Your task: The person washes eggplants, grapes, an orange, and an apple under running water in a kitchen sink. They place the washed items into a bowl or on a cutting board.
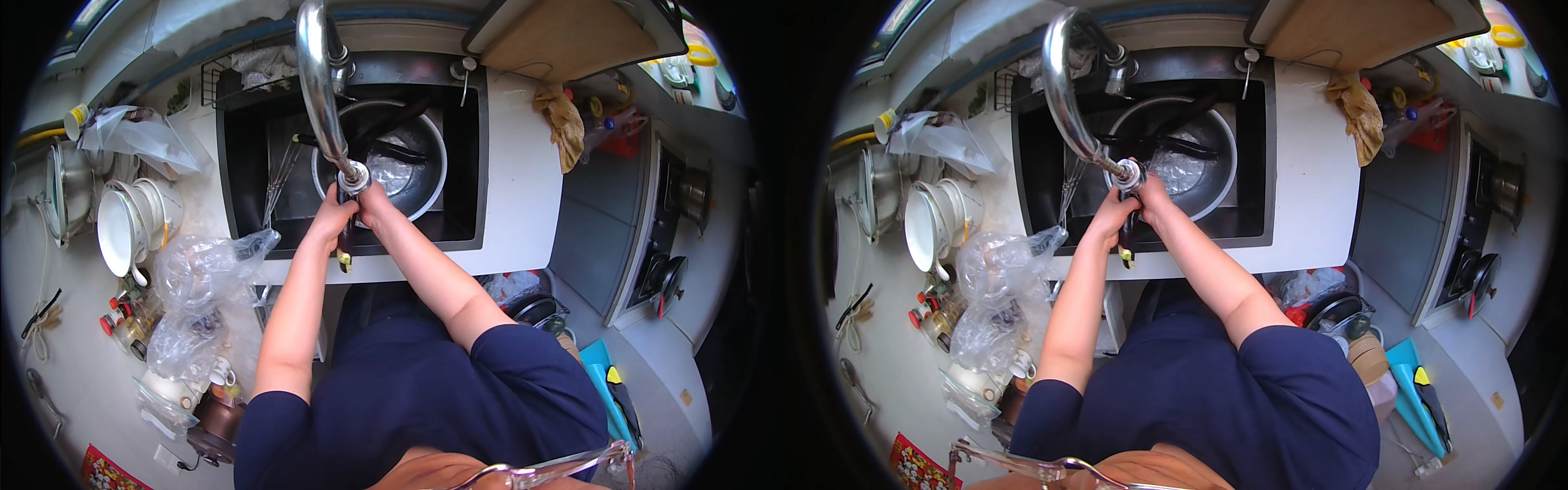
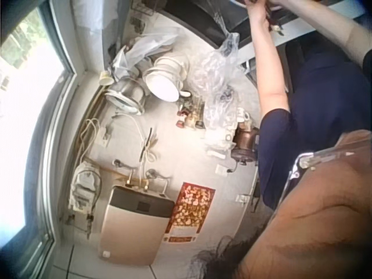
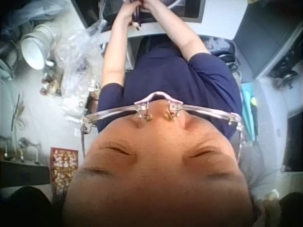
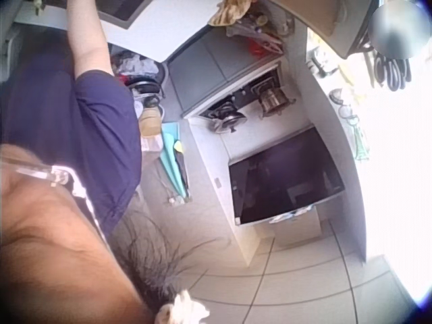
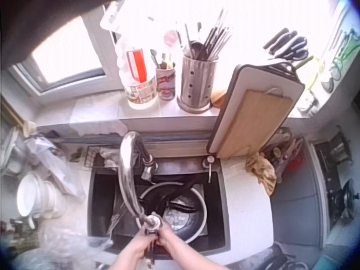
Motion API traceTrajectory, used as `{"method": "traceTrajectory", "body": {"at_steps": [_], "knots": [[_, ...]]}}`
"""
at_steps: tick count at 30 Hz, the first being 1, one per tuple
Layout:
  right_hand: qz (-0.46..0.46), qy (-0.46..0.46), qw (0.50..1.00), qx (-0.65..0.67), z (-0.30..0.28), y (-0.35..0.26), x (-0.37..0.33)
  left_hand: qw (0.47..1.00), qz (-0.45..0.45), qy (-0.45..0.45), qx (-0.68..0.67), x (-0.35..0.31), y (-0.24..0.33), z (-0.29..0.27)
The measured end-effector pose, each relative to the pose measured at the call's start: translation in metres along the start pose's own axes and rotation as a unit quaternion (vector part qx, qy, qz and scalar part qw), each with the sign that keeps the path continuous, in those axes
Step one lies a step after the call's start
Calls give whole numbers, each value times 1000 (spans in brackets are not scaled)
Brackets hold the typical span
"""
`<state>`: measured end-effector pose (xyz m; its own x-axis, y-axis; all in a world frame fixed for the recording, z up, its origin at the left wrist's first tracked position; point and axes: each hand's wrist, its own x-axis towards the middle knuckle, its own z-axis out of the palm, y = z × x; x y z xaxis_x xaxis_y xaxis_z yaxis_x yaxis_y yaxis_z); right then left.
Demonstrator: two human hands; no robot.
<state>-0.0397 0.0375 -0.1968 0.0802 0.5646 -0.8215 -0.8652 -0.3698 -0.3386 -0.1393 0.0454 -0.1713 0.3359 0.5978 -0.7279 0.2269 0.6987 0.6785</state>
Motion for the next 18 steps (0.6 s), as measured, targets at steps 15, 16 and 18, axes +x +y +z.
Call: {"method": "traceTrajectory", "body": {"at_steps": [15,16,18], "knots": [[-47,27,993,-107,-21,-4,5,999,31,-11,-11,14,-4,20],[-17,18,995,-94,-22,-6,12,999,33,6,6,4,0,24],[46,-1,997,-69,-24,-15,26,999,-31,-19,-21,-27,26,26]]}}
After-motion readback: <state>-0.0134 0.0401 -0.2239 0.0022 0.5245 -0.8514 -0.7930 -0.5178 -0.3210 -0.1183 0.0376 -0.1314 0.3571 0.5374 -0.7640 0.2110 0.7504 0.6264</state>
